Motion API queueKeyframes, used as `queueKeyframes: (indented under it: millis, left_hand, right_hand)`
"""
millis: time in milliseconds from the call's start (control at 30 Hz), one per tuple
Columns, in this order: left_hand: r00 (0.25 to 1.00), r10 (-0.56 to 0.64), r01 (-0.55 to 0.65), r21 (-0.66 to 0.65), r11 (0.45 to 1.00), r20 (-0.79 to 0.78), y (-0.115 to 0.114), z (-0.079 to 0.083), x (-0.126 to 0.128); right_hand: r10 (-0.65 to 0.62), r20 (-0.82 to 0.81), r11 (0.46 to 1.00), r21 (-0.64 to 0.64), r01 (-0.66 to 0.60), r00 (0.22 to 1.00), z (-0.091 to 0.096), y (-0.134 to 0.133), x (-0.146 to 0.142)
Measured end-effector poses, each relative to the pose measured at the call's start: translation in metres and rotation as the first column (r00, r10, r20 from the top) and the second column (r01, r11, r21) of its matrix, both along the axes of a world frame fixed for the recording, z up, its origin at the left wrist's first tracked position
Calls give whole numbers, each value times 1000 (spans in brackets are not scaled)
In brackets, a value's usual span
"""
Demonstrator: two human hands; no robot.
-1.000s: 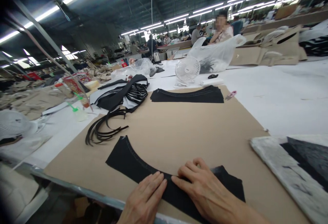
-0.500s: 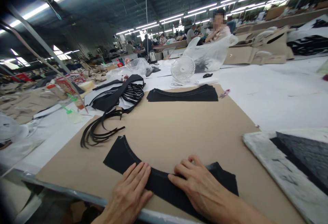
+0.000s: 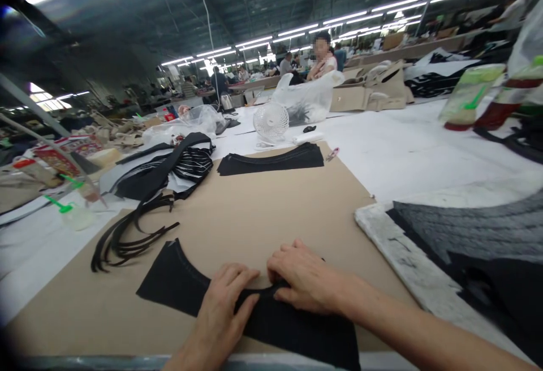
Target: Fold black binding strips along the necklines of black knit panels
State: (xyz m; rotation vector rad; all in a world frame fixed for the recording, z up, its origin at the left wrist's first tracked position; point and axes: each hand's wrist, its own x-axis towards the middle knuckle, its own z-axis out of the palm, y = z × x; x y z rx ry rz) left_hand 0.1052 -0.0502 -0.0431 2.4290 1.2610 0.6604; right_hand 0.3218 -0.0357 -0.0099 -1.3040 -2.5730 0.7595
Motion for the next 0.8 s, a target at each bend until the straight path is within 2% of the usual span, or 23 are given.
queueKeyframes:
  millis: [67, 167, 433, 600, 700, 800]
  left_hand:
    - [998, -47, 51, -109, 993, 41, 2, 4, 18]
    - [994, -81, 92, -185, 978, 71, 3, 4, 29]
    - [991, -116, 127, -184, 975, 69, 1, 1, 30]
    - [997, -69, 75, -301, 951, 32, 6, 9, 33]
    - [996, -85, 87, -262, 961, 20, 4, 8, 34]
    - [992, -127, 125, -72, 990, -22, -7, -8, 32]
  right_hand:
    - [-9, -2, 1000, -25, 9, 1000, 0, -1, 1]
    - [-22, -26, 999, -30, 21, 999, -3, -4, 6]
    - [-54, -134, 999, -11, 53, 990, -18, -11, 16]
    - [-71, -157, 997, -45, 64, 985, -19, -11, 18]
    - [-49, -157, 999, -25, 46, 986, -19, -13, 19]
    - [-18, -159, 999, 32, 24, 987, -22, -18, 22]
